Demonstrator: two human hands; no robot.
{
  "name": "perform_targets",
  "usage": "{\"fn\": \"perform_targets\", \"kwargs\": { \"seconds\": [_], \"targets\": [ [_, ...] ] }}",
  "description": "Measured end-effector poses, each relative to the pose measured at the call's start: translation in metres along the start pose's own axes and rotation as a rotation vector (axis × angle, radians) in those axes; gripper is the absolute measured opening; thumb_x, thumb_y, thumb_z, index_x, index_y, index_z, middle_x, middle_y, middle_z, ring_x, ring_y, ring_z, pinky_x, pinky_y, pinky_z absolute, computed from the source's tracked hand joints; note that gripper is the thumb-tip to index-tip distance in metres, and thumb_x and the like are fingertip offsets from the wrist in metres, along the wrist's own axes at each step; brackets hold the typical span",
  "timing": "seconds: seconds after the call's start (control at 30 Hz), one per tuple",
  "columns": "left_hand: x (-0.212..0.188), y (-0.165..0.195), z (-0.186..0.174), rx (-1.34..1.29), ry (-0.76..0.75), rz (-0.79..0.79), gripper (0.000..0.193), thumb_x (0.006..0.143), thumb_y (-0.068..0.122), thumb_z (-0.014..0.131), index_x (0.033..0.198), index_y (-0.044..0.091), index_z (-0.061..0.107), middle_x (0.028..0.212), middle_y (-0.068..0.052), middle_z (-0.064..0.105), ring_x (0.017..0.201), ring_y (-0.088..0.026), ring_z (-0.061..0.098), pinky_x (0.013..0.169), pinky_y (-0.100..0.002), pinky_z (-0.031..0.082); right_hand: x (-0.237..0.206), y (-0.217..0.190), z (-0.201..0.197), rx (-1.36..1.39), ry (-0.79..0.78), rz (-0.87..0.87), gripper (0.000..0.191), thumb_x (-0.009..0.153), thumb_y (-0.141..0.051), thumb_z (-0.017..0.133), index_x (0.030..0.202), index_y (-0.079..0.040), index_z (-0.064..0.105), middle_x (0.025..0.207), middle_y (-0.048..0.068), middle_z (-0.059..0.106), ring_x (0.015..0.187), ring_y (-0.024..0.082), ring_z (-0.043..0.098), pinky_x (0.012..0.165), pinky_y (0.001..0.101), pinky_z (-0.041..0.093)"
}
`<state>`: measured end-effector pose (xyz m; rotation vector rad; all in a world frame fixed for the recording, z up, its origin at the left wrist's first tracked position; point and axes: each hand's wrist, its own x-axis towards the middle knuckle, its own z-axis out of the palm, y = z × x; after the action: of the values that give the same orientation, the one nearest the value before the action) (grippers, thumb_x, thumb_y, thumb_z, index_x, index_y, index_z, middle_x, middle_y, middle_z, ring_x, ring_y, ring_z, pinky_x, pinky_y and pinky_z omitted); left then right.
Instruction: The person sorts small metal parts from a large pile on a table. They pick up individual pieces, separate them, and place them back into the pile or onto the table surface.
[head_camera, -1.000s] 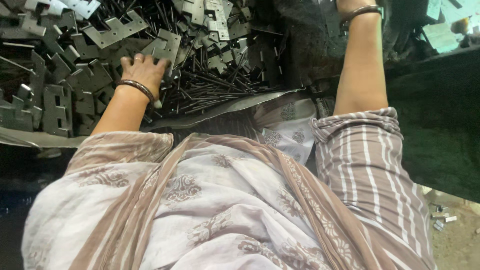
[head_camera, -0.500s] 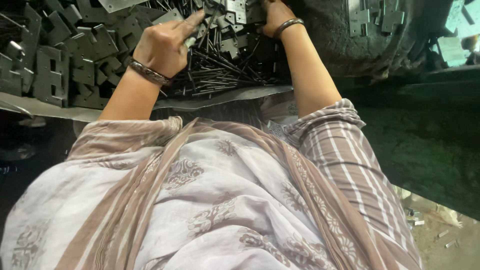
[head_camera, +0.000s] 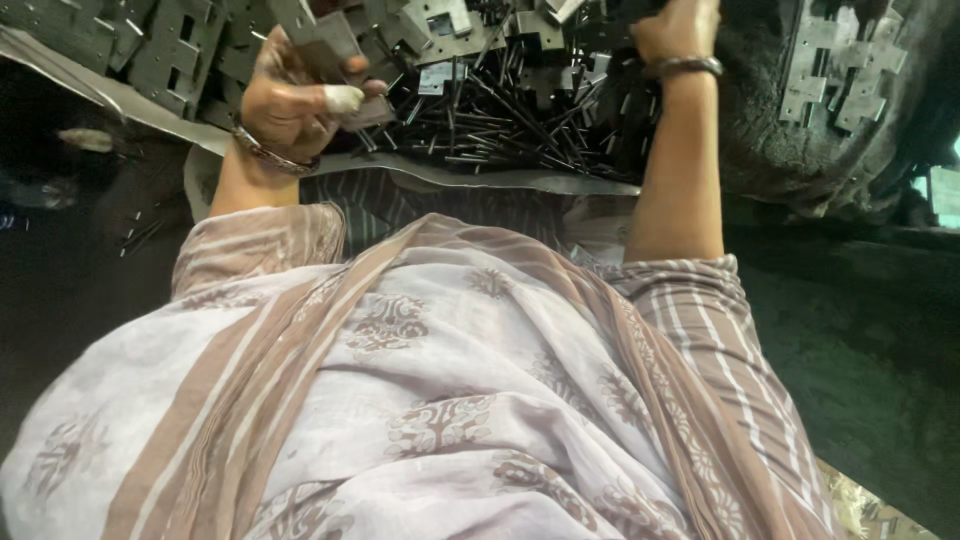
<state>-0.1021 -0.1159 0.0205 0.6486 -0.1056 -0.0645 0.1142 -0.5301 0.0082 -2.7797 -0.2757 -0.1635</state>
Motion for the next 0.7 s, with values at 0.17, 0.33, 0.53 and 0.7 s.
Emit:
{"fn": "perform_targets", "kwargs": {
  "seconds": [0.17,0.33,0.53,0.7],
  "targets": [
    [0.043,-0.026,0.003,0.493,0.117,-0.062,0.024,0.097,0.0,0.071,0.12,0.0,0.072,0.116,-0.017,0.075,0.103,-0.03,0.073,0.091,-0.045,0.062,-0.056,0.008,-0.075,0.526,-0.006,-0.299,0.026,0.099,0.021,0.071,0.114,0.0,0.066,0.111,0.018,0.075,0.105,0.027,0.077,0.091,0.0399,0.065],
    [0.098,-0.098,0.008,1.921,0.226,-0.307,0.043,0.082,0.034,0.077,0.112,0.003,0.07,0.128,-0.022,0.061,0.122,-0.04,0.056,0.094,-0.048,0.051,-0.094,-0.019,-0.084,0.871,-0.035,-0.095,0.02,0.104,0.018,0.059,0.116,0.002,0.059,0.112,0.012,0.07,0.103,0.021,0.079,0.085,0.0356,0.067],
    [0.111,-0.158,-0.005,2.054,0.264,-0.115,0.039,0.072,0.021,0.075,0.107,0.006,0.072,0.125,-0.024,0.057,0.123,-0.042,0.05,0.103,-0.051,0.047,-0.109,-0.016,-0.075,0.854,-0.052,-0.104,0.022,0.099,0.017,0.066,0.116,0.003,0.06,0.108,0.014,0.07,0.098,0.02,0.075,0.082,0.0344,0.069],
    [0.109,-0.128,-0.041,1.163,0.496,0.087,0.025,0.106,0.023,0.063,0.103,-0.001,0.07,0.092,-0.014,0.071,0.087,-0.028,0.067,0.08,-0.044,0.054,-0.102,0.003,-0.05,1.807,0.068,0.379,0.014,0.098,0.005,0.071,0.105,-0.001,0.061,0.093,0.016,0.071,0.077,0.022,0.073,0.064,0.0343,0.063]
  ]
}}
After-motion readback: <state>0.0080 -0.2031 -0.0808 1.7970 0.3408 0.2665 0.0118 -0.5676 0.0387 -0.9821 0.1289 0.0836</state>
